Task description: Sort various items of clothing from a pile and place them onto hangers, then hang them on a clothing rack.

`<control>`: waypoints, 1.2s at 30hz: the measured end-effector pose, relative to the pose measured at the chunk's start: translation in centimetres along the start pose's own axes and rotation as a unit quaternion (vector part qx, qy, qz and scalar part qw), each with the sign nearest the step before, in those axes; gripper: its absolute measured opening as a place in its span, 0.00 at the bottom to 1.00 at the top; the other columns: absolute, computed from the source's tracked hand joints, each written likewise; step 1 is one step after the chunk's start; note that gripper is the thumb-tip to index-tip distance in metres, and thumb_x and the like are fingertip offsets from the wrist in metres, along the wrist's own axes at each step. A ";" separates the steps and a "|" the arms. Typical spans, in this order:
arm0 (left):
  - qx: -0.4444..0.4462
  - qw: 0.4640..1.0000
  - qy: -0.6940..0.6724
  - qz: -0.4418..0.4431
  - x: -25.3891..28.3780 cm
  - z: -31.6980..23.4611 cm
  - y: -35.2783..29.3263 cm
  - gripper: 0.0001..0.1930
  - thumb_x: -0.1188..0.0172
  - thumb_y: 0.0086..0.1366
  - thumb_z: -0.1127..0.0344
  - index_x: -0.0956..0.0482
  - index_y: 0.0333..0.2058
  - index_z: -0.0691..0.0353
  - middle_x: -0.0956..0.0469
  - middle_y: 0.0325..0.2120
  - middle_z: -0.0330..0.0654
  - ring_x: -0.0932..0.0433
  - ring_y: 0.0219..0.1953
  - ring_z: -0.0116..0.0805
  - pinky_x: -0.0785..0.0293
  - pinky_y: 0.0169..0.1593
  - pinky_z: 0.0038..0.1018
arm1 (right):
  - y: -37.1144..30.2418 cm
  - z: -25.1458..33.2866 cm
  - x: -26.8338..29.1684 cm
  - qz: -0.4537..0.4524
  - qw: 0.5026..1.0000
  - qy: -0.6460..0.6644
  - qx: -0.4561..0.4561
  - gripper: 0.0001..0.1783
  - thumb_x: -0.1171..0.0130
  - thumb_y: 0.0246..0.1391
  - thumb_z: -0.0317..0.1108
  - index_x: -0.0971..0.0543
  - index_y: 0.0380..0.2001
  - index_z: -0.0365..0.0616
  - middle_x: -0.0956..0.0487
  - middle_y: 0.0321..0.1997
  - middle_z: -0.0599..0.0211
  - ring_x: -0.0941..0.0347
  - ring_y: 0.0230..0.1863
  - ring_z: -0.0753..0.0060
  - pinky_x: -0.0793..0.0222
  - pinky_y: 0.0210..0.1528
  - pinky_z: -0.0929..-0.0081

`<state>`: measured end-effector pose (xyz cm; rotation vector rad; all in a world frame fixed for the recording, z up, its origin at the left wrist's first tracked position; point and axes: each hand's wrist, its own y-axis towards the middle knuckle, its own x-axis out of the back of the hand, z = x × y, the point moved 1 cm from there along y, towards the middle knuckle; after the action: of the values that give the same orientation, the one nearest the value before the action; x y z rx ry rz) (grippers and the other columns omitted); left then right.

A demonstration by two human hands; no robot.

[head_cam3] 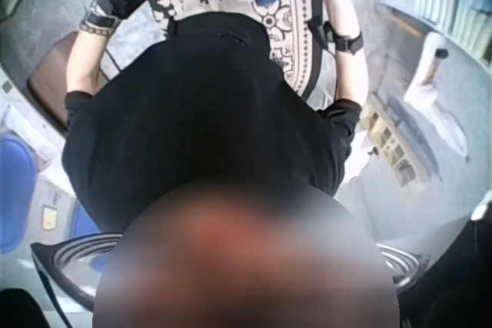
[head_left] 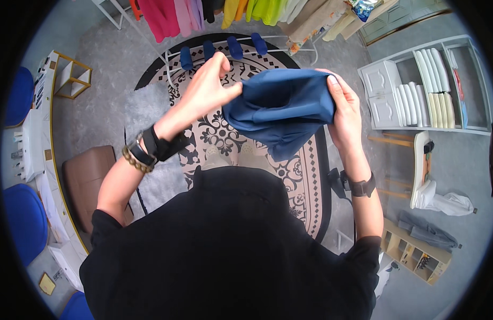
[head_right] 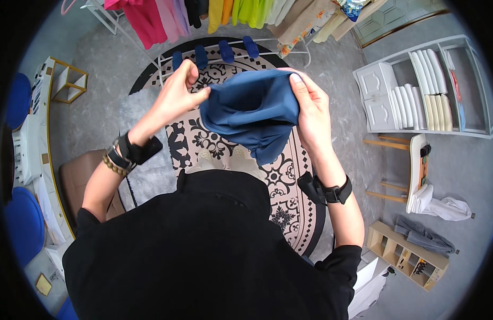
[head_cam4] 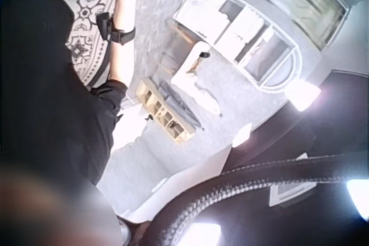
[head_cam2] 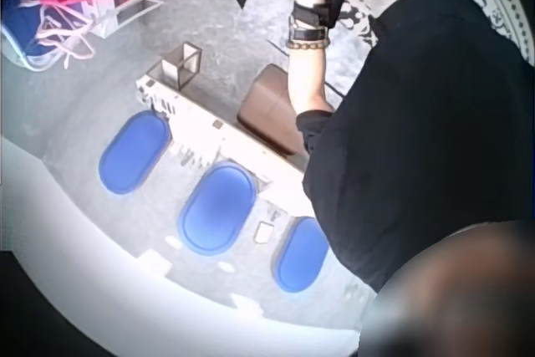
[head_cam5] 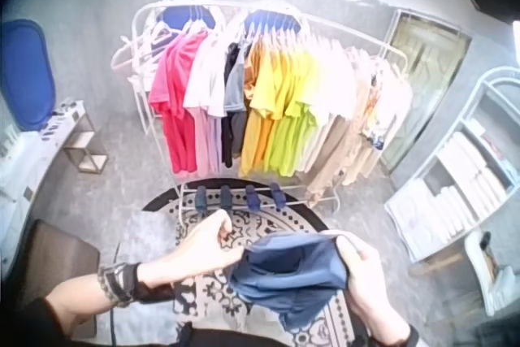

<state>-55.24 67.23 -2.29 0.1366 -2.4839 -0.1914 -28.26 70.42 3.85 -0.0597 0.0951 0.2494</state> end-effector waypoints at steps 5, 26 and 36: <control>-0.064 0.960 -0.213 0.169 -7.3 -3.6 -4.2 0.05 0.46 0.61 0.70 0.25 0.31 0.66 0.24 0.28 0.47 0.23 0.36 0.41 0.28 0.41 0.34 | -1.1 -0.3 -0.2 0.023 0.998 0.049 -0.036 0.19 0.52 0.69 0.39 0.23 0.50 0.34 0.19 0.42 0.65 0.25 0.41 0.82 0.29 0.46 0.83; -0.182 0.870 0.349 0.298 -17.8 8.3 -1.4 0.13 0.45 0.54 0.67 0.17 0.37 0.61 0.23 0.42 0.54 0.24 0.49 0.51 0.27 0.53 0.40 | -4.3 1.9 5.0 -0.050 0.988 0.142 0.035 0.19 0.50 0.67 0.40 0.22 0.46 0.33 0.20 0.39 0.60 0.22 0.37 0.76 0.25 0.43 0.79; -0.073 0.975 0.037 0.208 -15.6 9.2 -1.9 0.17 0.57 0.72 0.65 0.28 0.55 0.61 0.28 0.57 0.52 0.30 0.59 0.46 0.35 0.61 0.34 | -3.8 1.5 3.8 -0.021 0.989 0.143 0.029 0.18 0.49 0.67 0.39 0.21 0.45 0.33 0.19 0.38 0.62 0.23 0.36 0.78 0.26 0.42 0.81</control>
<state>-48.39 68.54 -19.10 -0.4288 -2.3517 -0.1845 -23.49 67.74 5.17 -0.0394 0.3857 0.1951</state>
